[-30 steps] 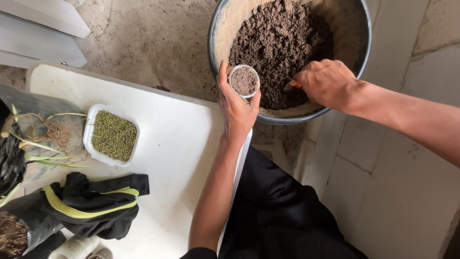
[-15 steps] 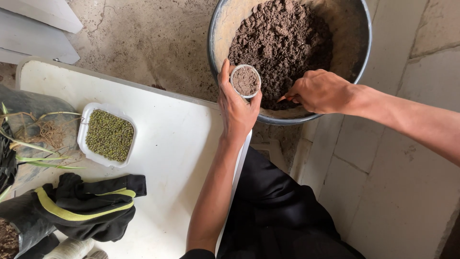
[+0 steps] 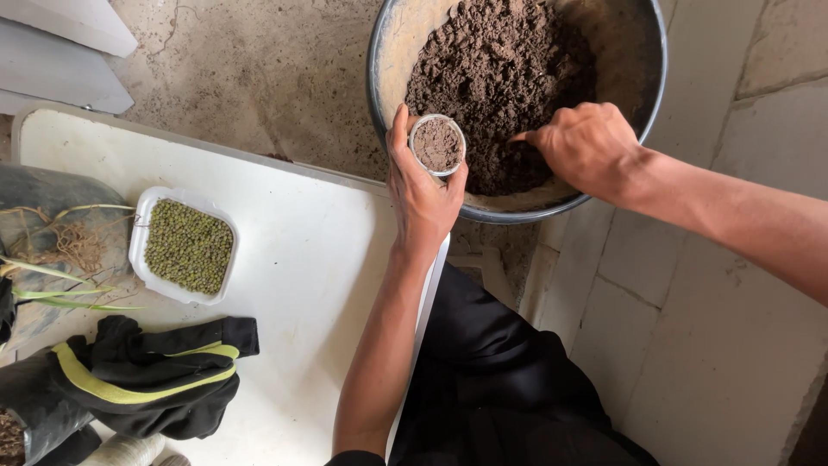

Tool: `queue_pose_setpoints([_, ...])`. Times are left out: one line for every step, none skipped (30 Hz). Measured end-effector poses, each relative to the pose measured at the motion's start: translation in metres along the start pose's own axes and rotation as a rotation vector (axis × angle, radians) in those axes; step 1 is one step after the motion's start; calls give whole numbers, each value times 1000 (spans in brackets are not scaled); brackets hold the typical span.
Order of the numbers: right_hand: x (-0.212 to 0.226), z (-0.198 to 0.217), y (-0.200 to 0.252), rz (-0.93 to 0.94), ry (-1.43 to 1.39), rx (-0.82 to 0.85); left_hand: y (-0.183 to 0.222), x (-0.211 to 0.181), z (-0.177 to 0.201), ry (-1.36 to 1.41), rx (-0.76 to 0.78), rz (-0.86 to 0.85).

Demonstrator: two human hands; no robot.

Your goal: Filling a small plastic cup with soil from a bucket using a spoon

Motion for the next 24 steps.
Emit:
queue_pose_setpoints([1,-8,-3,1,1,3,0,-1,1,0,0,3])
queue_pose_setpoints([5,-20,-5,28,-35,45,0,-3,1,3,4,7])
queue_pose_setpoints([8,-30,-9,54,-71,83,-2,-4,2,5,7,7])
queue_pose_setpoints([8,-27,-9,54,-69,80,-2,-4,2,4,4,4])
queue_pose_setpoints([8,-27,-7,63,-45,85,-2,-3,2,7,5,5])
queue_pose_setpoints([9,-26,-5,73,-21,90,-2,-3,2,10,5,5])
queue_pose_setpoints([7,-23,-8,71,-21,90,-1,-3,1,11,5,4])
queue_pose_setpoints([6,-21,-10,74,-71,107,0,-2,0,15,9,9])
queue_pose_setpoints([5,-20,-13,79,-122,124,0,-1,0,17,10,16])
queue_pose_setpoints([17,19,2,80,-121,124,-2,-1,1,17,9,16])
queue_pose_setpoints([28,52,19,50,-176,171,-2,-3,1,10,8,12])
queue_pose_setpoints([38,86,35,18,-231,217,-2,-4,1,2,8,8])
queue_pose_setpoints([35,74,31,21,-230,222,-3,-4,1,2,7,13])
queue_pose_setpoints([30,70,25,7,-195,128,-3,-4,1,4,8,17])
queue_pose_setpoints([26,66,20,-8,-164,36,-3,-4,1,7,13,19])
queue_pose_setpoints([22,52,19,-7,-166,40,-1,-4,1,6,16,23])
queue_pose_setpoints([18,43,17,10,-71,14,-1,-3,1,5,16,24])
queue_pose_setpoints([15,33,15,27,25,-13,-2,-3,1,4,15,25])
queue_pose_setpoints([13,26,12,26,23,-10,-2,-2,1,4,17,26])
queue_pose_setpoints([14,16,9,44,36,18,-2,-3,2,-7,16,21])
queue_pose_setpoints([14,6,7,63,51,48,-2,-3,2,-18,13,17])
queue_pose_setpoints([10,-5,4,63,51,51,-1,-4,2,-16,15,20])
queue_pose_setpoints([11,-13,0,105,86,27,-1,-5,2,-12,13,23])
queue_pose_setpoints([12,-22,-3,146,122,3,-2,-5,3,-8,12,27])
Point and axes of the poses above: each hand's wrist, its own y-axis away from the middle knuckle, its own z-axis out of the back of the hand, x = y × z, the point moved 9 cm from there along -y, towards the middle knuckle, and after that the axes turned 1 degree about y, right-handed, at the moved point
